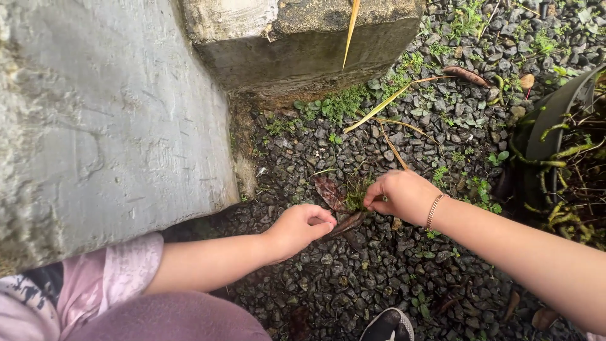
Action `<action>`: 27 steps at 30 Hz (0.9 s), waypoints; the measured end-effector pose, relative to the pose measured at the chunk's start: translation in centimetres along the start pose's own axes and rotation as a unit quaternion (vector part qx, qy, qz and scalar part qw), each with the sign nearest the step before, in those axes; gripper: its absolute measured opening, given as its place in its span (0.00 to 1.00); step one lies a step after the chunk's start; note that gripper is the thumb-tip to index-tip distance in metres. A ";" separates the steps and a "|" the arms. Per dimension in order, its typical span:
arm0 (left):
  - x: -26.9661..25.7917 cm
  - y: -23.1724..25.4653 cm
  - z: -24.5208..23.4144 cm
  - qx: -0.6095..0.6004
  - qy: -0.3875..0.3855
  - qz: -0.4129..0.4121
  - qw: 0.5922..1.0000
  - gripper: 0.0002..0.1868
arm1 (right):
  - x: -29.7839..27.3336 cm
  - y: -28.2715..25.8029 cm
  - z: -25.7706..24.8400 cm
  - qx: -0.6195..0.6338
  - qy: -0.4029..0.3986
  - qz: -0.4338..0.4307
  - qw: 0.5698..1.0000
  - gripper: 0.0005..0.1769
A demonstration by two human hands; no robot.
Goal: Manually removing weeds and small debris from a gravel area and the base of a wall.
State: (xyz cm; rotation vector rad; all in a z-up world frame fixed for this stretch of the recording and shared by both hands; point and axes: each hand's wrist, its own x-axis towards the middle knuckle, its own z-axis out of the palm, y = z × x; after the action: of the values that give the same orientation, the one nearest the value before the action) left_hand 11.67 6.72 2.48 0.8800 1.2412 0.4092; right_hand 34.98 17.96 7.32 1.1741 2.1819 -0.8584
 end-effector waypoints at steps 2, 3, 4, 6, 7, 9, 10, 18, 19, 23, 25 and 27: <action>0.4 -1.6 -1.0 0.089 0.017 0.023 0.996 0.14 | 0.3 0.0 0.1 -0.058 -0.002 0.000 0.998 0.09; 0.6 -2.4 -1.6 0.178 0.034 0.047 0.982 0.17 | 0.5 -0.1 0.1 -0.117 -0.003 0.000 0.993 0.18; -0.2 -1.7 -1.9 0.178 0.035 0.048 0.982 0.17 | 0.1 -1.2 -1.2 -0.118 -0.002 -0.001 0.993 0.18; -1.8 -0.4 -2.4 0.210 -0.062 0.008 0.976 0.29 | -0.8 -3.4 -3.8 -0.092 -0.029 0.040 0.995 0.18; -2.4 -0.4 -2.6 0.209 -0.061 0.007 0.976 0.29 | 0.5 -3.1 -4.0 -0.092 -0.030 0.039 0.995 0.18; -3.7 -0.4 -2.7 0.233 -0.129 -0.013 0.964 0.34 | 2.8 -2.4 -4.4 -0.034 0.057 0.050 0.996 0.14; -4.2 0.4 -2.8 0.233 -0.129 -0.013 0.964 0.34 | 4.9 -1.4 -3.7 -0.035 0.058 0.051 0.996 0.14; -6.0 0.9 -4.0 0.281 -0.194 -0.130 0.931 0.25 | 14.3 0.6 -0.5 -0.017 0.168 -0.059 0.984 0.18; -6.1 0.7 -4.1 0.281 -0.194 -0.129 0.931 0.25 | 14.3 0.5 -0.2 -0.018 0.169 -0.058 0.984 0.18; -5.8 0.1 -4.6 0.270 -0.183 -0.125 0.937 0.23 | 14.3 0.9 0.5 -0.102 0.179 -0.076 0.976 0.18; -5.9 0.0 -4.6 0.268 -0.179 -0.130 0.938 0.23 | 14.3 1.2 0.7 -0.134 0.168 -0.073 0.974 0.27; -6.0 0.2 -4.6 0.273 -0.180 -0.134 0.935 0.22 | 14.4 1.7 0.7 -0.221 0.160 -0.073 0.959 0.25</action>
State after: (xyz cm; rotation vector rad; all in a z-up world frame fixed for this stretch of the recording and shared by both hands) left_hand 5.56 4.23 6.23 1.1703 1.1201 -0.3286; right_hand 29.47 25.87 -3.52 0.9853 2.5693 -0.2120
